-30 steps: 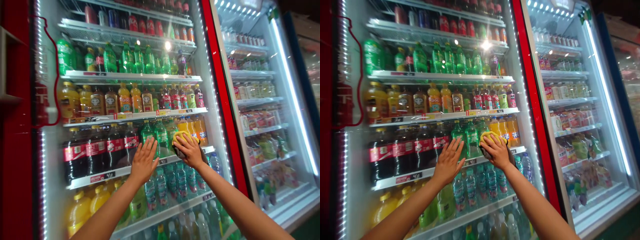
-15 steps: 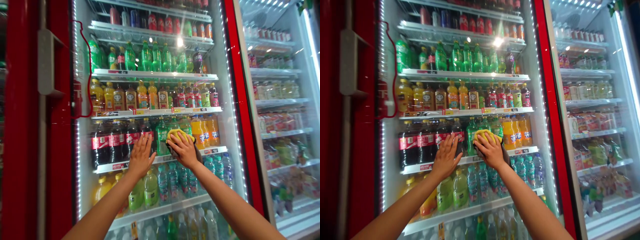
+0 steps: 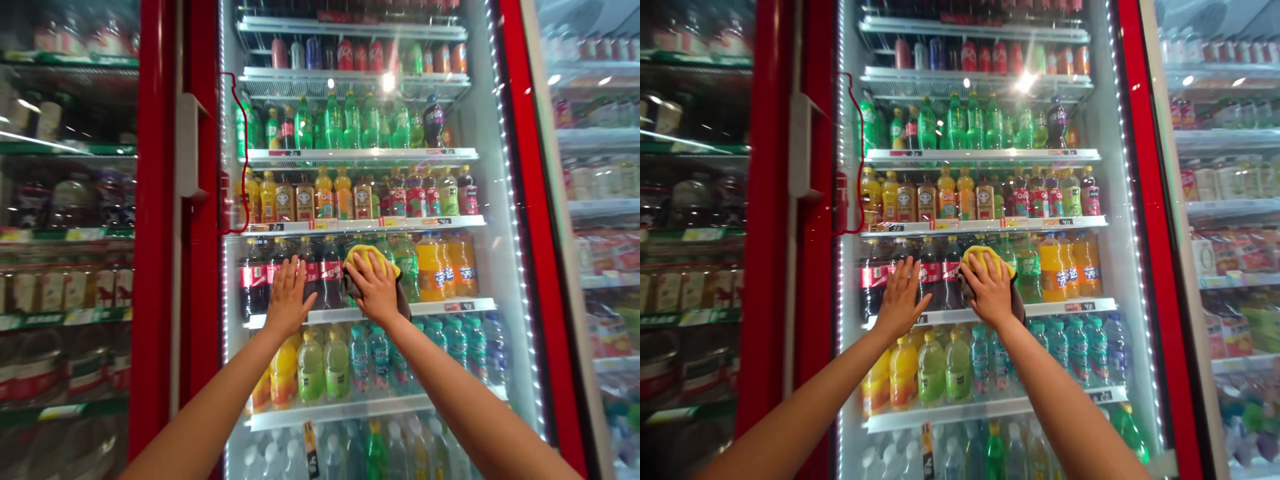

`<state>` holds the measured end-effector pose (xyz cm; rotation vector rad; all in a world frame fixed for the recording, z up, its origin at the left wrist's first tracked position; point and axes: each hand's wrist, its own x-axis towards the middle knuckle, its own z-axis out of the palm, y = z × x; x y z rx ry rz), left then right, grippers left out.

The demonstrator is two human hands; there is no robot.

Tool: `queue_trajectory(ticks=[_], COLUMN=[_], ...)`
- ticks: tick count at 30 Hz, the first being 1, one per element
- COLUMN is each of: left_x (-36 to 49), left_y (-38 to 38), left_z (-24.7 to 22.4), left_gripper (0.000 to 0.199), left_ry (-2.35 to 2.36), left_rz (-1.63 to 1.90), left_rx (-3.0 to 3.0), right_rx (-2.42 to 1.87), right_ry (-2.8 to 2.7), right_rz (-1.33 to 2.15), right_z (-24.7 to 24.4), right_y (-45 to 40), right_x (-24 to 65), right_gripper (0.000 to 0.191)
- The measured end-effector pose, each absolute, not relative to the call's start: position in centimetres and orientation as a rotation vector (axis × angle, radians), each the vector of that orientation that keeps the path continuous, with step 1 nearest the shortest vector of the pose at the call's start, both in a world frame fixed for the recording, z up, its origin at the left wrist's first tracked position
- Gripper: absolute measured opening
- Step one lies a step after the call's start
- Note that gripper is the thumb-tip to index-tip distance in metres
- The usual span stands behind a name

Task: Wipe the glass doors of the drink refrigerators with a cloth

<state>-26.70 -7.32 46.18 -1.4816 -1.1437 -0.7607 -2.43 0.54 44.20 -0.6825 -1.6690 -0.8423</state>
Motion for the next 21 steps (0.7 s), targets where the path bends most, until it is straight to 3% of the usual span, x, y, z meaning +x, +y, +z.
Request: queue_trajectory(ticks=[4, 7, 14, 21], left_x=[-28.1, -29.3, -32.0, -34.0], left_y=[-8.0, -8.7, -9.8, -10.5], left_z=[45.4, 45.4, 46.0, 45.2], left_gripper=[0.084, 0.083, 0.081, 0.080], left_ry=[-1.151, -1.163, -1.207, -1.186], left_rz=[-0.723, -0.684, -0.697, -0.690], left_rx=[-1.489, -1.509, -1.495, -1.502], right_rx=[-0.564, -0.672, -0.741, -0.505], right_ry=[-1.847, -1.725, -1.514, -1.838], right_rz=[-0.966, -0.927, -0.751, -0.946], right_z=[41.4, 42.4, 48.0, 44.9], right_y=[0.7, 1.5, -0.2, -1.8], right_x=[0.8, 2.0, -7.5, -8.2], right_gripper=[0.065, 0.061, 0.071, 0.069])
